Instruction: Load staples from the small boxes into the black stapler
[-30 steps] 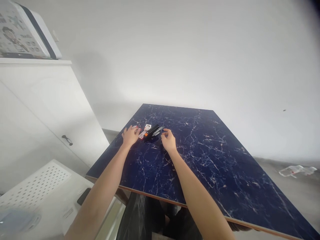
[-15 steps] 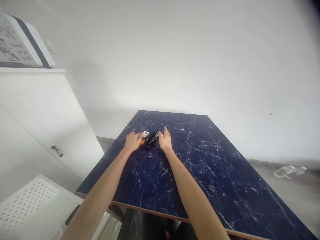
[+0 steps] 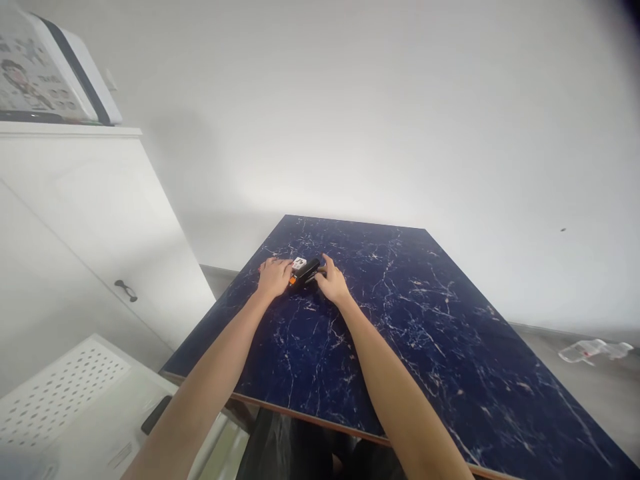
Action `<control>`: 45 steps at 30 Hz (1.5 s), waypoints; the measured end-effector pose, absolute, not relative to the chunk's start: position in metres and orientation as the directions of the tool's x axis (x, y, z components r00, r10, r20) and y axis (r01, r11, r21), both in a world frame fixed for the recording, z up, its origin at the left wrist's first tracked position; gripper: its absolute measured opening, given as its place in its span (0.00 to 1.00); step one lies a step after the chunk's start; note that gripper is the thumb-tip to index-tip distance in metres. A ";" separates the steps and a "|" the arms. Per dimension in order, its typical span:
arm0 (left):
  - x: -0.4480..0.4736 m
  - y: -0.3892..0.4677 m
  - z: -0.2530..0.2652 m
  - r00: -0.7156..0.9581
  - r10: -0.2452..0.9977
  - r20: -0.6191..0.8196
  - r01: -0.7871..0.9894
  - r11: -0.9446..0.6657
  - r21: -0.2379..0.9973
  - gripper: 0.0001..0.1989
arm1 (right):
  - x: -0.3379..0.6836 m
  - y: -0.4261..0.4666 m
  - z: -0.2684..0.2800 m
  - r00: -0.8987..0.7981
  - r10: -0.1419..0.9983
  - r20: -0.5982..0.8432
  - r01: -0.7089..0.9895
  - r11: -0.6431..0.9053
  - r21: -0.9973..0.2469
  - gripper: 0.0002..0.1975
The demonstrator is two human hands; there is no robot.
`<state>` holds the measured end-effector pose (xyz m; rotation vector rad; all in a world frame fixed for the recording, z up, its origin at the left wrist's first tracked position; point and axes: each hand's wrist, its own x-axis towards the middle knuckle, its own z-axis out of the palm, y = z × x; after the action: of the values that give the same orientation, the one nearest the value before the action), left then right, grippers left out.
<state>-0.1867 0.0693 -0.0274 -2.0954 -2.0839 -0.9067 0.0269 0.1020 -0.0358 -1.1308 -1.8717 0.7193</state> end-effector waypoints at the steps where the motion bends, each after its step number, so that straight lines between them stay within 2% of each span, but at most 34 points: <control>1: -0.187 0.068 -0.027 -0.109 0.891 0.441 0.930 -0.066 0.362 0.23 | 0.027 0.102 -0.037 -0.269 0.891 0.366 0.441 0.452 -0.776 0.38; 4: -0.188 0.068 -0.026 -0.179 0.892 0.415 0.923 0.007 0.384 0.24 | 0.026 0.100 -0.038 -0.337 0.861 0.380 0.454 0.503 -0.736 0.44; 8: -0.193 0.071 -0.023 -0.061 0.947 0.316 0.875 -0.101 0.474 0.20 | 0.025 0.096 -0.034 -0.385 0.852 0.354 0.460 0.510 -0.727 0.46; 13: -0.194 0.070 -0.024 0.028 0.946 0.323 0.831 -0.202 0.519 0.18 | 0.030 0.084 -0.026 -0.362 0.845 0.395 0.480 0.531 -0.698 0.26; 17: -0.190 0.069 -0.026 0.040 0.940 0.339 0.848 -0.212 0.486 0.27 | 0.055 0.063 -0.023 -0.442 0.812 0.382 0.440 0.567 -0.696 0.13; 20: -0.181 0.077 -0.023 0.069 0.956 0.287 0.900 -0.184 0.395 0.33 | 0.086 0.047 -0.023 -0.454 0.810 0.370 0.475 0.572 -0.669 0.03; 24: -0.165 0.087 -0.014 0.167 0.971 0.169 0.946 -0.206 0.250 0.32 | 0.118 0.034 -0.021 -0.431 0.832 0.350 0.560 0.551 -0.619 0.08; 27: -0.156 0.084 -0.011 0.277 0.953 0.125 0.922 -0.300 0.245 0.32 | 0.128 0.031 -0.016 -0.484 0.808 0.336 0.583 0.584 -0.566 0.09; 30: -0.149 0.075 -0.010 0.328 0.933 0.151 0.897 -0.358 0.259 0.32 | 0.137 0.035 -0.009 -0.536 0.780 0.324 0.586 0.620 -0.523 0.07; 33: -0.145 0.070 -0.011 0.316 0.930 0.188 0.896 -0.357 0.264 0.32 | 0.155 0.043 -0.004 -0.538 0.771 0.340 0.608 0.635 -0.477 0.08; 36: -0.142 0.069 -0.010 0.304 0.933 0.194 0.890 -0.351 0.291 0.33 | 0.177 0.051 0.000 -0.494 0.808 0.321 0.670 0.589 -0.452 0.09; 41: -0.131 0.064 -0.006 0.282 0.942 0.183 0.897 -0.327 0.297 0.29 | 0.190 0.054 0.003 -0.490 0.863 0.125 0.702 0.476 -0.530 0.17; 45: -0.118 0.053 -0.003 0.183 0.971 0.155 0.919 -0.224 0.324 0.29 | 0.184 0.050 0.009 -0.498 0.866 0.038 0.706 0.430 -0.562 0.18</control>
<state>-0.1180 0.0528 -0.0028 -2.5314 -2.0444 -0.5454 0.1839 0.0495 0.0095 -1.3514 -2.3673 0.7006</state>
